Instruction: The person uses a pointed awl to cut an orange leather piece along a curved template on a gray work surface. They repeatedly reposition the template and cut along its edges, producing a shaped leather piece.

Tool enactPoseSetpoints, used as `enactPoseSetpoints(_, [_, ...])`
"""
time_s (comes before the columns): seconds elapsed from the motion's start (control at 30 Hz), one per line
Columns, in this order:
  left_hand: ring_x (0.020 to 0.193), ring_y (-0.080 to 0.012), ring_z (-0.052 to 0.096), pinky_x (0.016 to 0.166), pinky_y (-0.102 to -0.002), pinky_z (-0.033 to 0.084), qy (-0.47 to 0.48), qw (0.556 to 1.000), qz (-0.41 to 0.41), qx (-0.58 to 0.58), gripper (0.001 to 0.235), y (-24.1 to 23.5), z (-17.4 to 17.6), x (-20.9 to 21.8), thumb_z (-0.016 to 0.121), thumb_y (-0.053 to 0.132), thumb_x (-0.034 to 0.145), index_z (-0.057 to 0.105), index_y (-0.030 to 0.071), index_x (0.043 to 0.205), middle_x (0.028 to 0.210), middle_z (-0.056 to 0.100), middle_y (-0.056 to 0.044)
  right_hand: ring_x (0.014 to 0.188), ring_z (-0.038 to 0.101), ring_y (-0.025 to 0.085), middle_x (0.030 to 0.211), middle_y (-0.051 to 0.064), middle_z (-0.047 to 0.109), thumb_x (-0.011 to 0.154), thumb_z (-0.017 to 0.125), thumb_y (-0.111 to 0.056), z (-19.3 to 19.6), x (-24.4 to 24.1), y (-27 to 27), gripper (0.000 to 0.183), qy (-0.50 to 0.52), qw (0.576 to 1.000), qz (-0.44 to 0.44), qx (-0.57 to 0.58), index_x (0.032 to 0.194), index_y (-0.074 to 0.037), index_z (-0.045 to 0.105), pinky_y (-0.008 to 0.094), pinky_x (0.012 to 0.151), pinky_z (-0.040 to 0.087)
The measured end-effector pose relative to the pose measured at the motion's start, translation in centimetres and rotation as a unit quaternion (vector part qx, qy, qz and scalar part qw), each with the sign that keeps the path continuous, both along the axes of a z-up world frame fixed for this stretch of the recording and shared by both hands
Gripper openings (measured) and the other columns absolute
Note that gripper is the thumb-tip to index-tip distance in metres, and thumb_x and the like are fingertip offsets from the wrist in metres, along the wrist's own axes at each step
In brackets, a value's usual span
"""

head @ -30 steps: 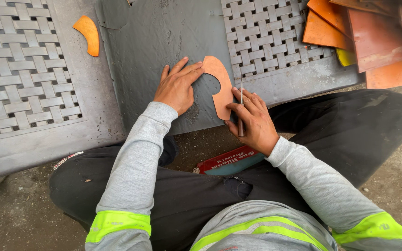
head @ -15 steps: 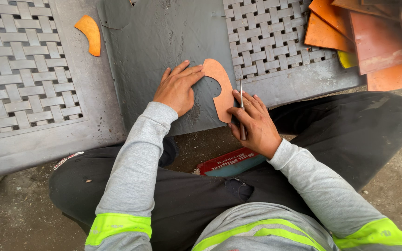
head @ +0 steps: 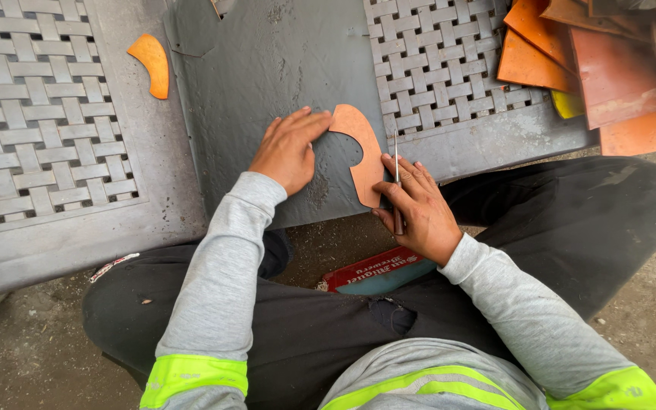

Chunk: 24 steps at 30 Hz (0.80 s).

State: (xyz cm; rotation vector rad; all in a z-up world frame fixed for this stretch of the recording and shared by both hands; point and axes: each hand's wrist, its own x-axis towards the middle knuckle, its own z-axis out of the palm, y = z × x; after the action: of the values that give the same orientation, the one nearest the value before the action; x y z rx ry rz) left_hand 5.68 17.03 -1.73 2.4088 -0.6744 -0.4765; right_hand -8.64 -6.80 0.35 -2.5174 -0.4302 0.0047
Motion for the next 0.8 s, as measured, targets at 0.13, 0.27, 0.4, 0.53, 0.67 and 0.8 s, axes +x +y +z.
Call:
enactPoseSetpoints(0.13, [0.149,-0.0249,0.039,0.124,-0.046,0.029,0.011,0.998,0.022,-0.056,0.054,0.9,-0.3,0.4,0.049,-0.006,0.093,0.059,0.016,0.142,0.153,0.053,0.000,0.146,0.041,0.042,0.155,0.021,0.046,0.088,0.077,-0.023,0.0,0.0,0.0,0.040,-0.002,1.000,-0.003,-0.001,0.123,-0.010,0.061,0.057,0.120,0.031])
enactPoseSetpoints(0.27, [0.148,-0.0259,0.037,0.123,-0.048,0.027,-0.009,1.000,-0.006,-0.008,0.054,0.5,-0.3,0.2,0.053,-0.007,0.090,0.064,0.018,0.137,0.150,0.056,0.004,0.146,0.041,0.043,0.155,0.022,0.046,0.088,0.077,-0.023,0.2,0.1,0.0,0.041,0.000,1.000,-0.003,0.001,0.123,-0.009,0.061,0.058,0.120,0.031])
enactPoseSetpoints(0.4, [0.149,-0.0255,0.034,0.123,-0.049,0.023,-0.016,1.000,-0.018,0.012,0.059,0.0,-0.2,0.1,0.052,-0.009,0.087,0.064,0.019,0.138,0.152,0.054,0.006,0.146,0.041,0.042,0.154,0.022,0.046,0.087,0.078,-0.023,0.3,0.1,-0.1,0.042,0.007,1.000,-0.004,0.012,0.123,-0.009,0.062,0.057,0.120,0.031])
enactPoseSetpoints(0.53, [0.150,-0.0240,0.031,0.124,-0.051,0.020,-0.005,0.999,-0.017,0.030,0.059,-0.3,-0.1,0.1,0.052,-0.008,0.089,0.063,0.022,0.138,0.153,0.052,0.008,0.147,0.041,0.042,0.156,0.022,0.046,0.088,0.079,-0.022,0.2,0.1,-0.1,0.041,0.003,1.000,-0.004,0.015,0.124,-0.009,0.062,0.057,0.120,0.032])
enactPoseSetpoints(0.67, [0.150,-0.0238,0.030,0.124,-0.053,0.019,0.001,0.999,-0.017,0.040,0.061,-0.5,0.0,0.1,0.052,-0.008,0.088,0.062,0.022,0.140,0.154,0.051,0.008,0.146,0.042,0.042,0.155,0.023,0.046,0.088,0.079,-0.023,0.3,0.2,-0.1,0.041,0.004,1.000,-0.006,0.016,0.122,-0.009,0.062,0.058,0.120,0.032])
enactPoseSetpoints(0.8, [0.151,-0.0239,0.030,0.125,-0.052,0.019,0.000,0.999,-0.020,0.041,0.062,-0.5,0.2,0.1,0.051,-0.009,0.088,0.061,0.022,0.140,0.154,0.050,0.008,0.146,0.043,0.042,0.155,0.023,0.046,0.088,0.080,-0.023,0.3,0.1,0.0,0.041,-0.001,1.000,-0.007,0.012,0.122,-0.009,0.062,0.058,0.120,0.033])
